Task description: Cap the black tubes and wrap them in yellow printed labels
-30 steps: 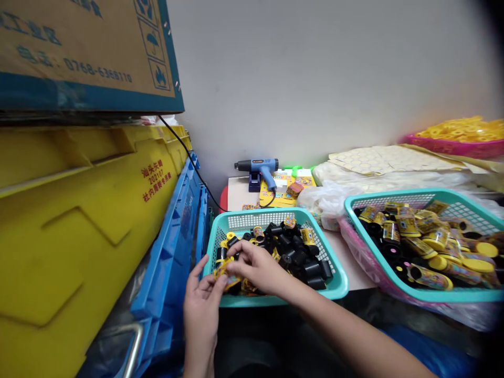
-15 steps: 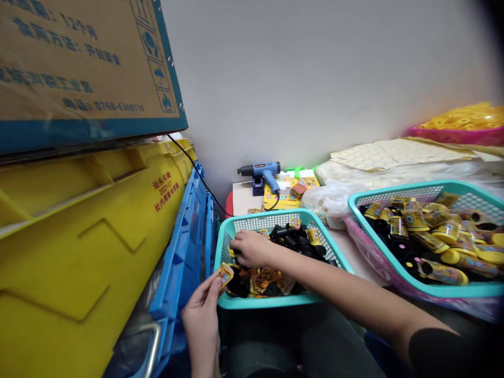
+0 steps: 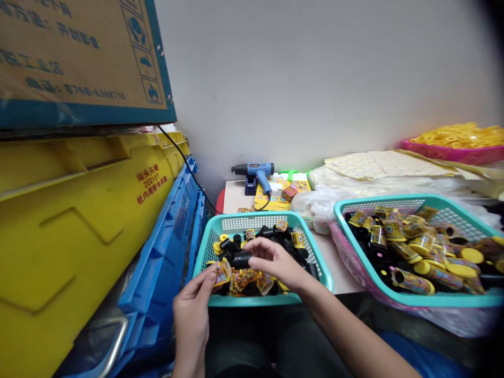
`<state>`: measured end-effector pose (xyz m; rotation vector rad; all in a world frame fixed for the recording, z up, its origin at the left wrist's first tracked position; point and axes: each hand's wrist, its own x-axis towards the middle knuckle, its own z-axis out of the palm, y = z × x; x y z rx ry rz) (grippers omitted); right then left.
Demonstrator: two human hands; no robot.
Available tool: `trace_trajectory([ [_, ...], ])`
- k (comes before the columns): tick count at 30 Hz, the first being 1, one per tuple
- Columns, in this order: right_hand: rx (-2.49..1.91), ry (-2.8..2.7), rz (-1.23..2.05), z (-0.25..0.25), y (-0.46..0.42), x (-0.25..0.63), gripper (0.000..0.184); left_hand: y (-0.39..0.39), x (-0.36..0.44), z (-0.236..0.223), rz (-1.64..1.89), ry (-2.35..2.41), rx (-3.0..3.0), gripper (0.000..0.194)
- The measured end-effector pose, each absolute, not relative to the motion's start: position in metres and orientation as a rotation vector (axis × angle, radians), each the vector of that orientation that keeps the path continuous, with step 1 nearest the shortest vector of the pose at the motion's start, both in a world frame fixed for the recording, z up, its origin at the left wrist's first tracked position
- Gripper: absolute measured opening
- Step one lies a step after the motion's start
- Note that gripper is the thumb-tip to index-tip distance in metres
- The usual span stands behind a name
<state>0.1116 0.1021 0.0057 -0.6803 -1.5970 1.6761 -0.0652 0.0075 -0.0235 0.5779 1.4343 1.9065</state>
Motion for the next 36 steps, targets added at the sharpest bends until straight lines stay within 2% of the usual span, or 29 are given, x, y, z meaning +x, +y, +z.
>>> trace_trajectory([
  [2,-0.825,-1.666,1.415,0.003,0.113,0.113,0.036,0.007,-0.068,-0.019,2.0,1.433,0.509,0.025],
  [5,-1.184,-1.927,0.853,0.002,0.125,0.099,0.049,0.007,-0.073,-0.013,2.096,1.359,0.364,0.025],
  [7,-1.182,-2.272,0.712,0.001,0.126,0.077,0.042,0.008,-0.075,-0.011,2.09,1.306,0.293,0.027],
  [9,-1.027,-2.577,0.769,0.0,0.123,0.048,0.032,0.009,-0.076,-0.011,2.074,1.282,0.267,0.028],
  [16,-0.938,-2.696,0.947,-0.014,0.125,-0.005,0.051,0.005,-0.079,-0.014,2.088,1.297,0.271,0.029],
  [21,-0.942,-2.499,1.066,-0.01,0.131,0.037,0.037,0.002,-0.08,-0.019,2.02,1.328,0.282,0.031],
  [27,-0.7,-1.567,1.799,0.009,0.104,0.093,0.037,0.006,-0.07,-0.021,1.927,1.395,0.388,0.032],
  [36,-0.719,-1.658,1.763,-0.008,0.095,0.111,0.036,0.005,-0.051,-0.016,1.81,1.44,0.591,0.034],
])
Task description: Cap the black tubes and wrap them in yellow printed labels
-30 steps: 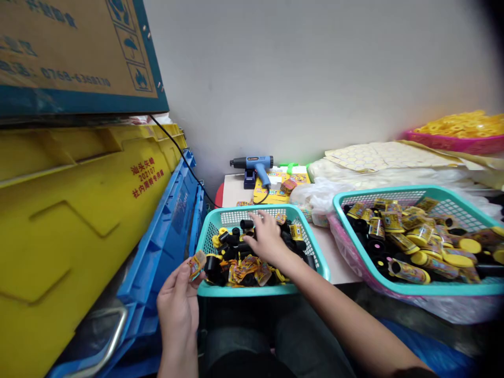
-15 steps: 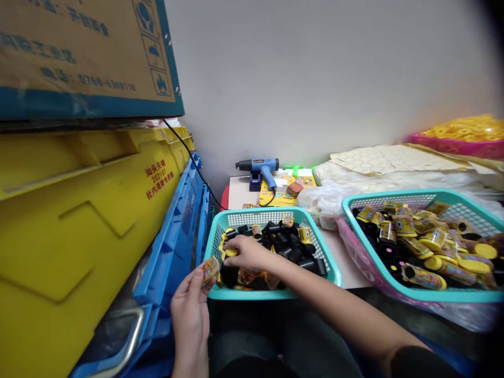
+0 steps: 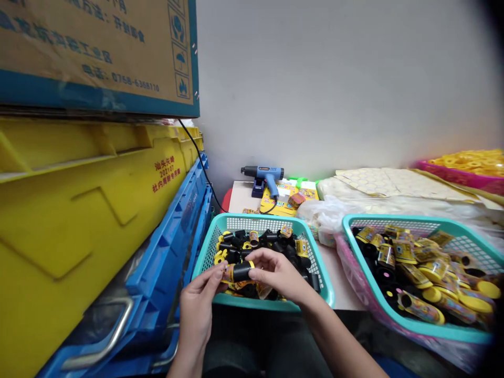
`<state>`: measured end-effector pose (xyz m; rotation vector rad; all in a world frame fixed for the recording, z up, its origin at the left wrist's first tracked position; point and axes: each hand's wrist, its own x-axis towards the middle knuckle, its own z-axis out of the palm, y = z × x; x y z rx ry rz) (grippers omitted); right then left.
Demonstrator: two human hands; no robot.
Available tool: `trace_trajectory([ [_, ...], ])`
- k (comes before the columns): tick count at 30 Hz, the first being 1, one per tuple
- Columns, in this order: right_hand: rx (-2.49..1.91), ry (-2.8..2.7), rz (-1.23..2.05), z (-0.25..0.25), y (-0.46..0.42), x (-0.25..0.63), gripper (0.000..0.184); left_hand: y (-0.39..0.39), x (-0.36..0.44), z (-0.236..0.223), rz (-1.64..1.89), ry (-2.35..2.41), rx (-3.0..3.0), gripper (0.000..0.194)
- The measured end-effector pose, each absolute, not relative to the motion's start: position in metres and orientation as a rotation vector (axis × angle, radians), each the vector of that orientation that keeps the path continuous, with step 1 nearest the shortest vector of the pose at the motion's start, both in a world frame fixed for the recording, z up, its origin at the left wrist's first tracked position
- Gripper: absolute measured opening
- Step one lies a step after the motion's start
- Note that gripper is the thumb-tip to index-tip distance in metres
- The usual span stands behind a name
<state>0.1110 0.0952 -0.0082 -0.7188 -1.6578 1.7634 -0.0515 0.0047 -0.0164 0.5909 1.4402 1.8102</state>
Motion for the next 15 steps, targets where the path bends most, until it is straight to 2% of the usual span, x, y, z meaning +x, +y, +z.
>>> trace_trajectory([
  [6,-0.766,-1.617,1.739,-0.013,0.091,0.119,0.037,0.004,-0.045,-0.01,1.773,1.488,0.904,0.023],
  [11,-0.725,-1.504,1.756,-0.012,0.078,0.114,0.038,0.005,-0.039,0.006,1.624,1.413,0.935,0.03],
  [15,-0.606,-1.383,1.942,-0.017,0.074,0.113,0.037,0.002,-0.04,0.007,1.551,1.382,0.982,0.028],
])
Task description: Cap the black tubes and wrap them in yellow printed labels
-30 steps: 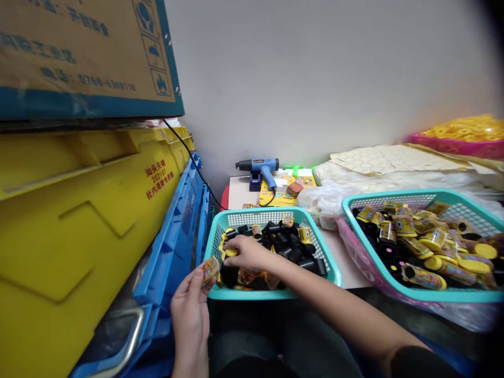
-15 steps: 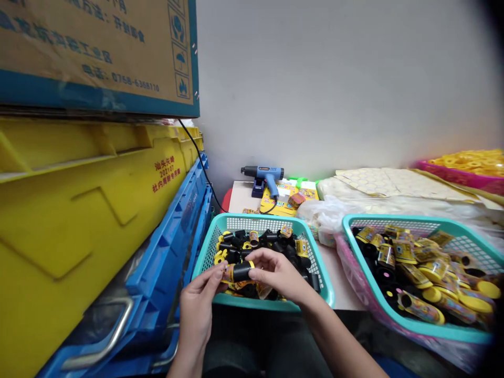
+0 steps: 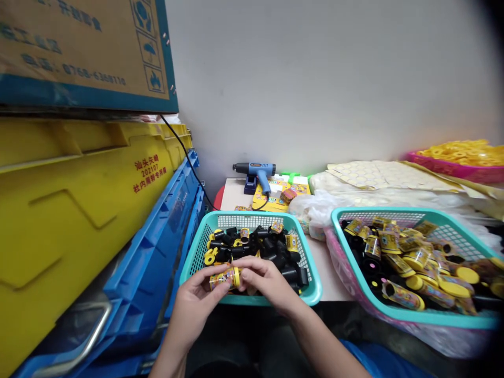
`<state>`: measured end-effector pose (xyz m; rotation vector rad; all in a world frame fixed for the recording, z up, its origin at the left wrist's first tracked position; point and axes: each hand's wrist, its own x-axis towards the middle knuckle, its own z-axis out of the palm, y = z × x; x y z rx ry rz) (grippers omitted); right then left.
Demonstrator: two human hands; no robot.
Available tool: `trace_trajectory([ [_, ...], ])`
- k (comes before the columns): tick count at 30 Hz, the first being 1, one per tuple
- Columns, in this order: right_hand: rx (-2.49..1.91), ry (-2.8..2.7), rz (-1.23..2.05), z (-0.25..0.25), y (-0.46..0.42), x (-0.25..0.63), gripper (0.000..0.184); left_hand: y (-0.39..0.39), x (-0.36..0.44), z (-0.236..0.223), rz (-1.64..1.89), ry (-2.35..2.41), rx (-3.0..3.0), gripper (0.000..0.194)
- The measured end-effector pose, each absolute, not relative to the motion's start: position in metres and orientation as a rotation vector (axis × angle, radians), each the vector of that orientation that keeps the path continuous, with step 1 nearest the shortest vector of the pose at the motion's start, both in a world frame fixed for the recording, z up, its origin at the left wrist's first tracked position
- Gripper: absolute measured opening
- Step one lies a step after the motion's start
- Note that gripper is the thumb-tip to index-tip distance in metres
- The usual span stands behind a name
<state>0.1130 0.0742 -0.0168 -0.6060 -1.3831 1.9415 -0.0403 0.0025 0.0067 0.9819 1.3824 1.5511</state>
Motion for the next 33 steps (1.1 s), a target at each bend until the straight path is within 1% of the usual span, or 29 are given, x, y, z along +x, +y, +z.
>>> trace_trajectory([
  [3,-0.547,-1.201,2.11,-0.024,0.073,0.113,0.044,0.001,-0.04,0.001,1.54,1.366,1.052,0.024],
  [6,-0.542,-1.133,2.113,-0.024,0.068,0.113,0.046,0.002,-0.034,-0.001,1.537,1.402,1.252,0.018],
  [7,-0.553,-1.163,2.081,-0.022,0.065,0.115,0.048,0.002,-0.032,-0.001,1.527,1.418,1.371,0.018],
  [9,-0.622,-1.28,1.939,-0.012,0.06,0.125,0.047,0.004,-0.029,-0.001,1.516,1.421,1.596,0.03],
  [11,-0.778,-1.401,1.591,0.002,0.059,0.15,0.042,0.008,-0.034,-0.001,1.534,1.44,1.678,0.043],
  [12,-0.876,-1.413,1.333,0.01,0.061,0.168,0.04,0.01,-0.039,-0.001,1.55,1.491,1.664,0.044],
  [13,-0.968,-1.397,1.021,0.018,0.065,0.191,0.038,0.011,-0.045,-0.002,1.549,1.577,1.643,0.039],
  [14,-1.057,-1.322,0.665,0.025,0.071,0.216,0.041,0.013,-0.052,-0.004,1.509,1.686,1.632,0.033],
  [15,-1.161,-1.238,0.324,0.031,0.077,0.242,0.049,0.015,-0.058,-0.006,1.419,1.792,1.641,0.028],
  [16,-1.302,-1.203,0.016,0.035,0.085,0.266,0.06,0.017,-0.062,-0.01,1.283,1.873,1.669,0.026],
  [17,-1.452,-1.179,-0.219,0.037,0.092,0.286,0.076,0.018,-0.065,-0.013,1.116,1.917,1.71,0.025],
  [18,-1.565,-1.156,-0.337,0.037,0.099,0.301,0.078,0.019,-0.064,-0.017,0.95,1.929,1.748,0.024],
  [19,-1.593,-1.164,-0.398,0.035,0.104,0.31,0.076,0.021,-0.062,-0.02,0.814,1.927,1.78,0.025],
  [20,-1.589,-1.207,-0.413,0.032,0.108,0.311,0.072,0.023,-0.057,-0.024,0.722,1.926,1.805,0.026],
  [22,-1.484,-1.379,-0.327,0.023,0.109,0.295,0.057,0.028,-0.046,-0.028,0.657,1.938,1.84,0.03],
  [24,-1.382,-1.586,-0.164,0.013,0.104,0.265,0.045,0.034,-0.037,-0.03,0.661,1.929,1.872,0.03],
  [26,-1.33,-1.736,0.0,0.005,0.098,0.234,0.037,0.04,-0.033,-0.029,0.653,1.877,1.906,0.026],
  [29,-1.288,-1.812,0.138,-0.001,0.091,0.207,0.028,0.044,-0.035,-0.026,0.648,1.826,1.927,0.023],
  [33,-1.27,-1.768,0.335,-0.001,0.086,0.193,0.024,0.038,-0.046,-0.027,0.718,1.821,1.892,0.024],
])
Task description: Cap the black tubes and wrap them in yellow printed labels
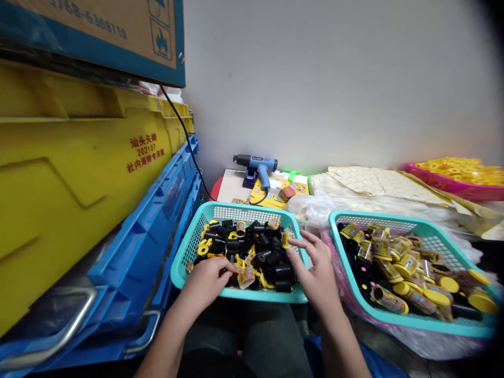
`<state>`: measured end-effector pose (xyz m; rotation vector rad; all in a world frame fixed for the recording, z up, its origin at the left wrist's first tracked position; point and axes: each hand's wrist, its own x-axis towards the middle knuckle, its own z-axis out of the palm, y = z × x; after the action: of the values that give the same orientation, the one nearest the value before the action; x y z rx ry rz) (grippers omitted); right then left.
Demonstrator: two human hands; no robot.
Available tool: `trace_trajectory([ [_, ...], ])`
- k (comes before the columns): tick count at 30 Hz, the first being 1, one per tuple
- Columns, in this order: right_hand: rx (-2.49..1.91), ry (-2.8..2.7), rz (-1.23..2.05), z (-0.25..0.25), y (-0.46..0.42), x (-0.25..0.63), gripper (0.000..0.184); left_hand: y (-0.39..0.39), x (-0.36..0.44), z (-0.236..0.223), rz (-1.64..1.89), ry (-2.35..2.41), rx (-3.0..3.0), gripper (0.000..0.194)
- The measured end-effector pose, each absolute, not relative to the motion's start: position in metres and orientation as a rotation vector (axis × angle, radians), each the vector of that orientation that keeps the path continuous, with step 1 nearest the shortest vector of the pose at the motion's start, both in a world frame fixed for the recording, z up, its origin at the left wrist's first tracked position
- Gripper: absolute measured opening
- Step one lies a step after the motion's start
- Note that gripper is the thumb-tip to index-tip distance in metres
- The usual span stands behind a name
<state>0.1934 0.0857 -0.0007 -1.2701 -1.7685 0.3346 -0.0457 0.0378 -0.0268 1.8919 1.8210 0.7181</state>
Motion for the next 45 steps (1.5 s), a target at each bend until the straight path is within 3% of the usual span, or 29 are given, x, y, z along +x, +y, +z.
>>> trace_trajectory([
  [2,-1.239,-1.741,0.608,-0.001,0.083,0.184,0.025,0.032,-0.05,-0.031,0.908,1.801,1.916,0.025],
  [7,-0.985,-1.508,1.68,-0.006,0.078,0.142,0.036,0.019,-0.051,-0.038,1.658,1.62,2.058,0.022],
  [10,-0.887,-1.347,1.899,-0.008,0.08,0.118,0.041,0.016,-0.047,-0.036,1.748,1.589,1.923,0.019],
  [13,-0.894,-1.285,1.699,-0.006,0.08,0.098,0.04,0.015,-0.045,-0.029,1.743,1.475,1.358,0.023],
  [18,-0.887,-1.348,1.504,0.004,0.077,0.064,0.031,0.02,-0.054,-0.013,1.743,1.294,0.73,0.063],
  [31,-0.693,-1.596,1.442,0.01,0.093,0.023,0.024,0.023,-0.085,-0.004,1.913,1.343,0.541,0.064],
  [35,-0.928,-1.975,1.082,0.012,0.128,0.05,0.026,0.022,-0.093,-0.01,1.96,1.409,0.527,0.049],
  [39,-1.108,-2.41,0.708,0.008,0.16,0.073,0.015,0.022,-0.095,-0.015,1.984,1.419,0.447,0.033],
  [42,-1.009,-2.596,0.694,-0.001,0.164,0.069,0.022,0.024,-0.093,-0.022,1.981,1.415,0.434,0.029],
  [45,-0.823,-2.85,0.659,-0.014,0.158,0.055,0.044,0.027,-0.093,-0.029,1.994,1.448,0.418,0.03],
])
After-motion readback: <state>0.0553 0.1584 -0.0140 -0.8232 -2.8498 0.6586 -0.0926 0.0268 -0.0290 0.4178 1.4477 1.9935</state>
